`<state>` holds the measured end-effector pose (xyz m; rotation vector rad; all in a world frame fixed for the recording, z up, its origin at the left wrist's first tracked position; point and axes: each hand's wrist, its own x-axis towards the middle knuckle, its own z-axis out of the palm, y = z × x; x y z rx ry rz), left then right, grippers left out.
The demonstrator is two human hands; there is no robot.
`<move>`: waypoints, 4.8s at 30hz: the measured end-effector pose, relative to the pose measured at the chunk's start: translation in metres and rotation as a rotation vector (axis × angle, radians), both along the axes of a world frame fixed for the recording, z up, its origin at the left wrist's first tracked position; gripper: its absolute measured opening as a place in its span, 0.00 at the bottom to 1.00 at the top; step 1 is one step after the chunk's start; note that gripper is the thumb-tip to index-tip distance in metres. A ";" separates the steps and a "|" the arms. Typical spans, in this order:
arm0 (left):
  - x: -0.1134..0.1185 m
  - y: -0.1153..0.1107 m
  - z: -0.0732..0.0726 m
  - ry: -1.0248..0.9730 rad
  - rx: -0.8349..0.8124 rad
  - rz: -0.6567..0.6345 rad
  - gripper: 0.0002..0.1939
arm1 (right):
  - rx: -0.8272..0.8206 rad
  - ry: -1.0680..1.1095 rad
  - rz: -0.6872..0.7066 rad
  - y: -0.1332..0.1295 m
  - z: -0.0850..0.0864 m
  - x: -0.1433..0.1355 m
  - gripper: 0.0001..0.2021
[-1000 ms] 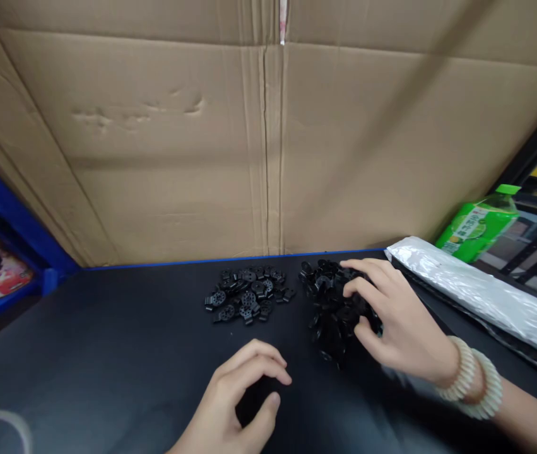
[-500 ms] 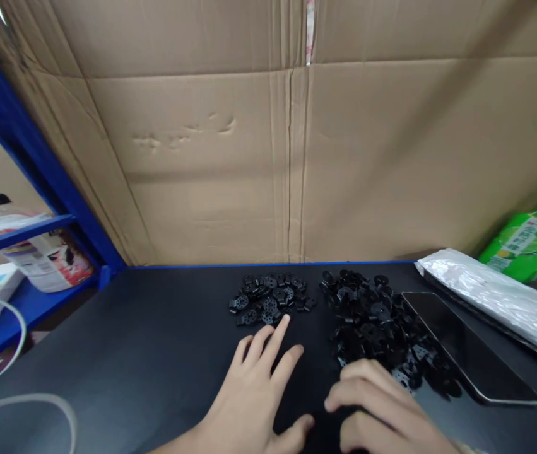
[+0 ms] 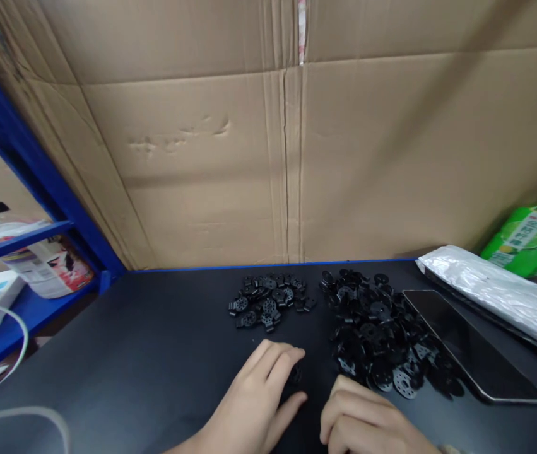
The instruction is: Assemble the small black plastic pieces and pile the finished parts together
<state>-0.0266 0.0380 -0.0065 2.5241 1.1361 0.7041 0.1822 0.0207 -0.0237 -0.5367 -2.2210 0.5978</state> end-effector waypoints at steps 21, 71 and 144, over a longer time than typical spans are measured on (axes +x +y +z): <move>0.016 -0.012 0.013 -0.614 -0.144 -0.223 0.15 | -1.196 0.225 0.331 0.008 0.028 -0.012 0.19; 0.010 -0.015 0.014 -0.450 -0.091 -0.075 0.15 | 0.198 -0.342 -0.734 0.031 0.085 0.064 0.22; 0.019 -0.017 0.010 -0.527 -0.132 -0.251 0.16 | -1.385 0.226 0.258 0.012 0.040 -0.011 0.18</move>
